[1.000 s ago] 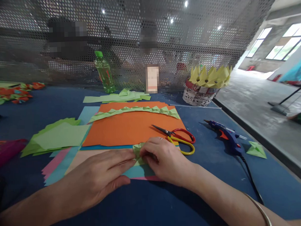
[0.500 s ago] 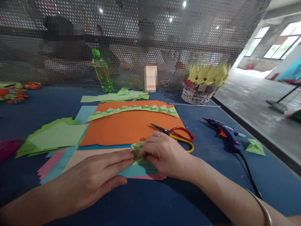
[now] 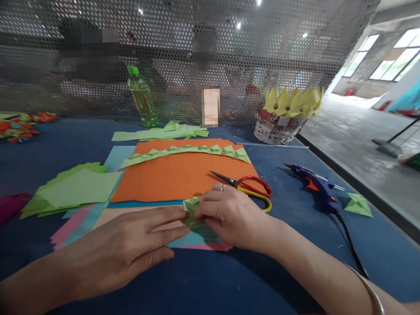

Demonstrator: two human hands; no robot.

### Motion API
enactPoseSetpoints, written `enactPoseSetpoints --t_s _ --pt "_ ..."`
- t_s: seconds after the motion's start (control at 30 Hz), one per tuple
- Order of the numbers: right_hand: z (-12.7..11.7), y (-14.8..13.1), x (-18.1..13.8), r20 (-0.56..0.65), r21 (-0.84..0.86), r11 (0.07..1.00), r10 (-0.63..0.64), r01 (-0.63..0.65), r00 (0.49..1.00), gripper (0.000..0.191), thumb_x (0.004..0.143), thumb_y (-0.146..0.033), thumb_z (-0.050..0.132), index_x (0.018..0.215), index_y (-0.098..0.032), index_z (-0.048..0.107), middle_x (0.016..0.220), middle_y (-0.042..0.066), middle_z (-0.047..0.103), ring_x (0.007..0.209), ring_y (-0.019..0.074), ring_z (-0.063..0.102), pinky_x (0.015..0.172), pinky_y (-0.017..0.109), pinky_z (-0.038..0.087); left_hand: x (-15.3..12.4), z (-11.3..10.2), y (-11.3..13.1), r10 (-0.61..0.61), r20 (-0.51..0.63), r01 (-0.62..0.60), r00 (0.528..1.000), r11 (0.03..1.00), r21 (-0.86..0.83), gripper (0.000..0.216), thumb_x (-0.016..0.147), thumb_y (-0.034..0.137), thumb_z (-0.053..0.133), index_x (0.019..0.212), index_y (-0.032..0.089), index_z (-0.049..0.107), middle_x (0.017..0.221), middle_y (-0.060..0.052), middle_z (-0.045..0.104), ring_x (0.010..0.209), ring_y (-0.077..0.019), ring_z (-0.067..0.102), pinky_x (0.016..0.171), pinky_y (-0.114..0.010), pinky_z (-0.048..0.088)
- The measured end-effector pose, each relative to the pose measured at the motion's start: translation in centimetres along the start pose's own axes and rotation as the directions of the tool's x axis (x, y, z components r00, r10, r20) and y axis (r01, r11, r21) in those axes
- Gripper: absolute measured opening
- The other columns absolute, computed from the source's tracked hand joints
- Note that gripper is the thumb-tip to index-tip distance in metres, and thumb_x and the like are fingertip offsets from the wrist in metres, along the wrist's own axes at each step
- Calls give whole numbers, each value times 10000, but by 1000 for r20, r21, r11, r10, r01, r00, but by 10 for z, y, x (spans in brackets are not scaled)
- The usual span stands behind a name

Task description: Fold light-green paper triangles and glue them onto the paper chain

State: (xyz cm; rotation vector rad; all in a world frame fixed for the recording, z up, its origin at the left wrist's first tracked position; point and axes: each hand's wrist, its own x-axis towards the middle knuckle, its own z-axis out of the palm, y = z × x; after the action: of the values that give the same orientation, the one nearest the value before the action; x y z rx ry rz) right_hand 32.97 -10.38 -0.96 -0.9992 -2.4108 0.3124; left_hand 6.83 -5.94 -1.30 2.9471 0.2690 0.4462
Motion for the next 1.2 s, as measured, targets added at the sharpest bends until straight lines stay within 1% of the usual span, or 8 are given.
enactPoseSetpoints --t_s 0.2,0.37,0.53,0.8,0.97,1.1,1.2 --pt "0 0 -1 0 -2 1000 1 -1 1000 208 903 -27 540 866 -179 677 837 27 695 783 157 647 818 337 496 1 2 -1 -13 -10 13 1000 999 -32 317 1065 325 458 1250 187 675 1313 -104 676 1225 -244 634 1001 -358 556" --pt "-1 1 -2 29 -8 1000 -6 6 1000 205 899 -32 556 842 -174 691 868 47 711 838 171 667 847 341 501 3 -1 0 -28 -8 28 1000 999 -30 326 1062 331 466 1236 183 699 1309 -99 685 1239 -241 633 1027 -362 548" --pt "-3 -1 -2 44 -15 1000 -26 27 999 202 898 -27 572 839 -173 697 879 45 718 858 172 664 857 341 484 2 -2 0 -30 -28 29 999 999 -17 347 1065 347 460 1221 172 715 1313 -107 689 1221 -248 651 1019 -365 557" --pt "-5 -4 -2 61 -56 998 -34 37 998 220 896 -10 558 873 -167 712 886 45 726 885 177 653 868 334 481 0 1 -1 -20 -38 20 999 999 -26 324 1062 339 473 1242 185 694 1320 -95 686 1240 -241 640 1021 -362 555" --pt "-5 -6 -3 67 -124 991 -47 55 997 222 932 -55 542 898 -187 717 894 44 722 898 186 628 866 330 498 0 0 -1 -12 -25 11 1000 999 -30 316 1046 340 509 1261 185 681 1326 -100 682 1217 -254 655 1016 -382 564" --pt "-5 -8 -3 70 -204 975 -78 91 994 227 956 -90 521 883 -196 707 864 53 709 888 195 614 819 319 508 1 0 -2 4 -47 -6 999 999 -37 311 1040 328 529 1271 179 674 1328 -101 682 1209 -248 661 1037 -371 552" --pt "-5 -9 -3 76 -241 965 -91 107 993 197 944 -103 542 864 -198 694 829 53 693 860 196 604 819 320 506 2 1 -2 20 -63 -22 998 999 -28 312 1040 328 530 1260 165 677 1324 -111 683 1213 -246 660 1050 -372 545"
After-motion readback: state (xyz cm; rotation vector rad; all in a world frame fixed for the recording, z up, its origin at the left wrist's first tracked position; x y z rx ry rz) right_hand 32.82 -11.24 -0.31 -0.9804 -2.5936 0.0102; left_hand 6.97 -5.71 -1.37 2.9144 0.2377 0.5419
